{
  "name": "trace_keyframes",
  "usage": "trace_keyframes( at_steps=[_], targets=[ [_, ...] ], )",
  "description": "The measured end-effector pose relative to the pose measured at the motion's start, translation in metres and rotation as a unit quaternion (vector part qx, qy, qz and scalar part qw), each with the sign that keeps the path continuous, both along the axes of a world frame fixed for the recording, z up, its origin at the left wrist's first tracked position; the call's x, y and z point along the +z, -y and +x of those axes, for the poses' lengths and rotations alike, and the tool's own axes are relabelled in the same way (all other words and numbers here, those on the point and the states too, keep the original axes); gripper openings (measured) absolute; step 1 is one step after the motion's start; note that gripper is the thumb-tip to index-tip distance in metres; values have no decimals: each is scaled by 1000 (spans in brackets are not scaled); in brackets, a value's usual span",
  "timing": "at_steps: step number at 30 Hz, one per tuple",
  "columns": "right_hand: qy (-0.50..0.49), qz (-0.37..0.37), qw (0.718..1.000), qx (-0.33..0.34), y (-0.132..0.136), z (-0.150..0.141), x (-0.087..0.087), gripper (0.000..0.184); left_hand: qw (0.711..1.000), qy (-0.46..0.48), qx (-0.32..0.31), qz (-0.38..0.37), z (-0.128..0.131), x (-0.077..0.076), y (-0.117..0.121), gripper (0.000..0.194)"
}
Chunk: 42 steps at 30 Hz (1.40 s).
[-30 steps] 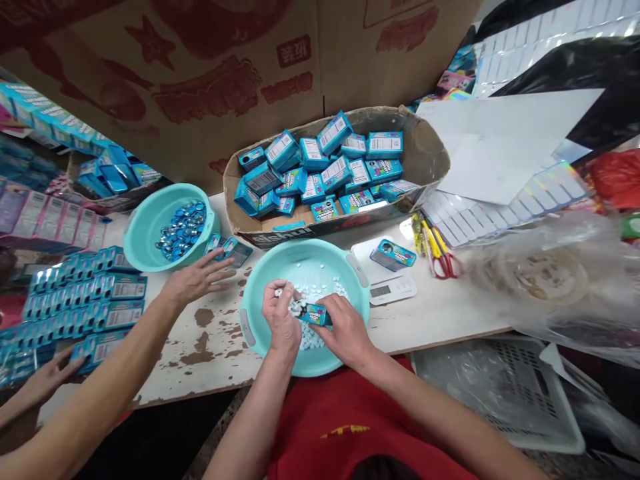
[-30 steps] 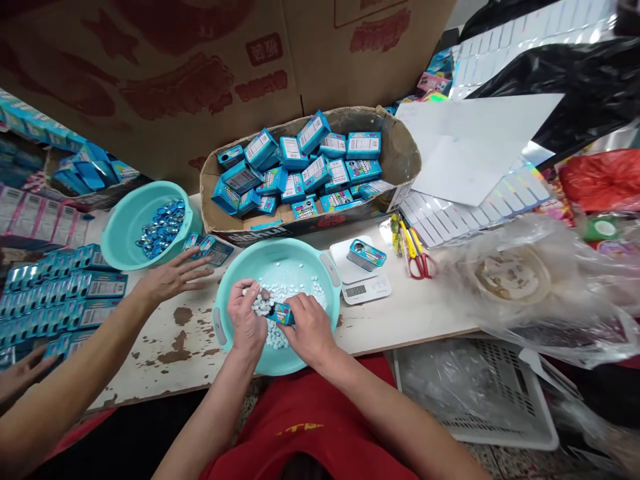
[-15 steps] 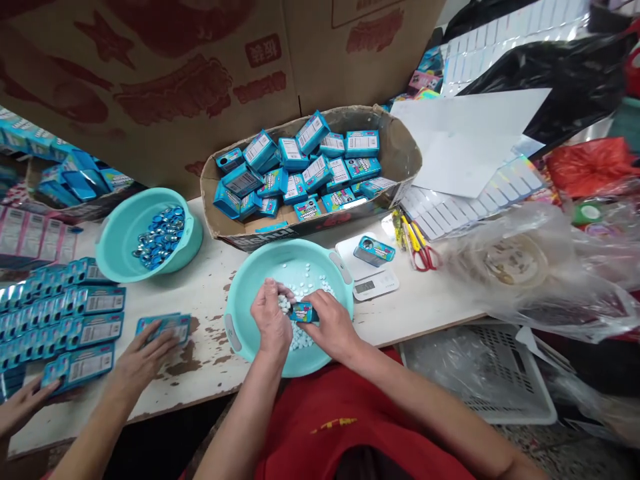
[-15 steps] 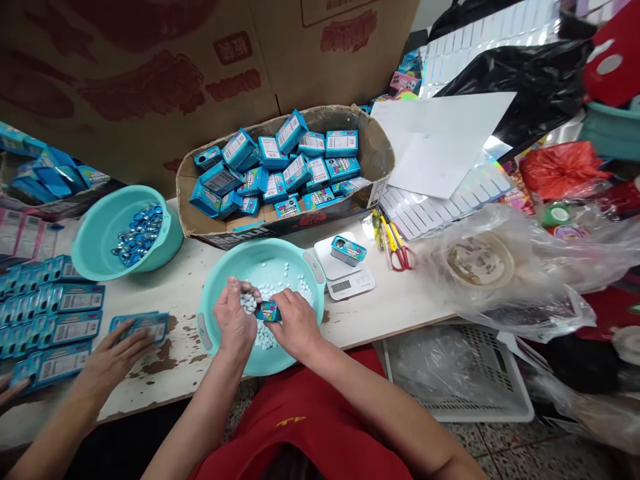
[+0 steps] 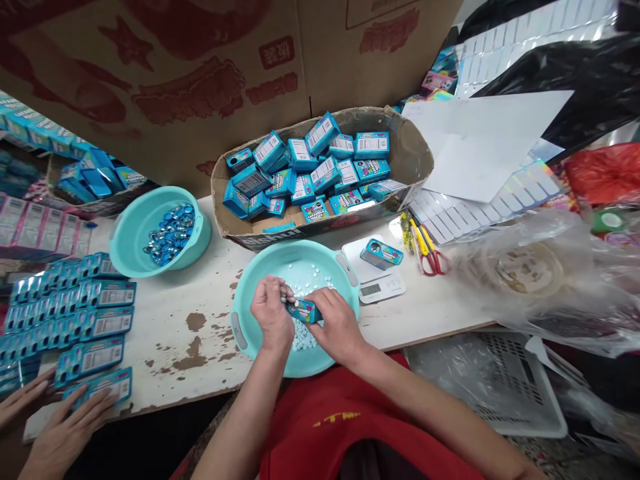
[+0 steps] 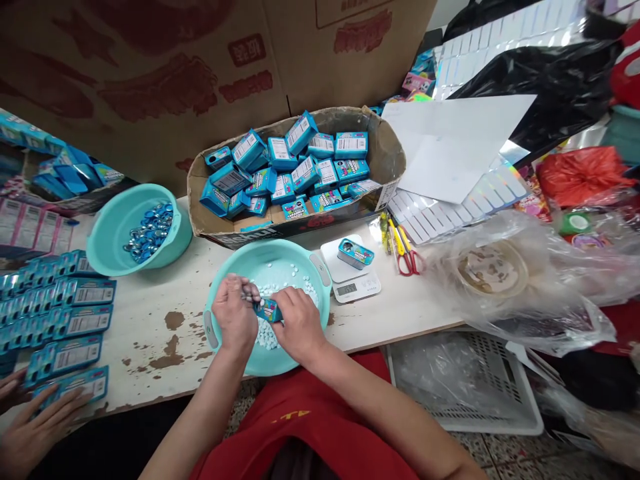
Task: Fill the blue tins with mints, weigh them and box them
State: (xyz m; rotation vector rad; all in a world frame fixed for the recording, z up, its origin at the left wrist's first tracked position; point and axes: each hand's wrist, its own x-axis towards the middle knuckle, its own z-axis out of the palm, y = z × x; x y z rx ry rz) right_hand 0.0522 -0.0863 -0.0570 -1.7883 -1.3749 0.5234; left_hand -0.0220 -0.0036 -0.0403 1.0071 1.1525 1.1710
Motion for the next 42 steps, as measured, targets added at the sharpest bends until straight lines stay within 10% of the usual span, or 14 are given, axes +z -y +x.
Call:
trace_keyframes(
  at_steps=[7,14,17,21,29,35,42],
  targets=[
    [7,-63,998,-10,-4,5,2,24,962,-224,-111,108,-8,-20,-1,21],
    [-186,3,982,-39,6,17,1,35,991,67,-76,-87,-13,-1,-19,26],
    [-255,45,963,-75,26,28,9,35,979,31,-79,-186,-22,-16,-32,35],
    [-291,61,943,-147,66,50,17,34,906,-196,-245,-284,-35,-52,-26,40],
    [-308,20,899,-312,122,79,-16,34,758,-418,-499,-38,-33,-52,-7,28],
    [-304,7,893,-330,121,86,-26,35,837,-248,-429,-232,-1,-28,-13,48],
    [-162,37,956,-243,90,78,-1,25,958,44,-240,-149,70,28,25,43]
  ],
)
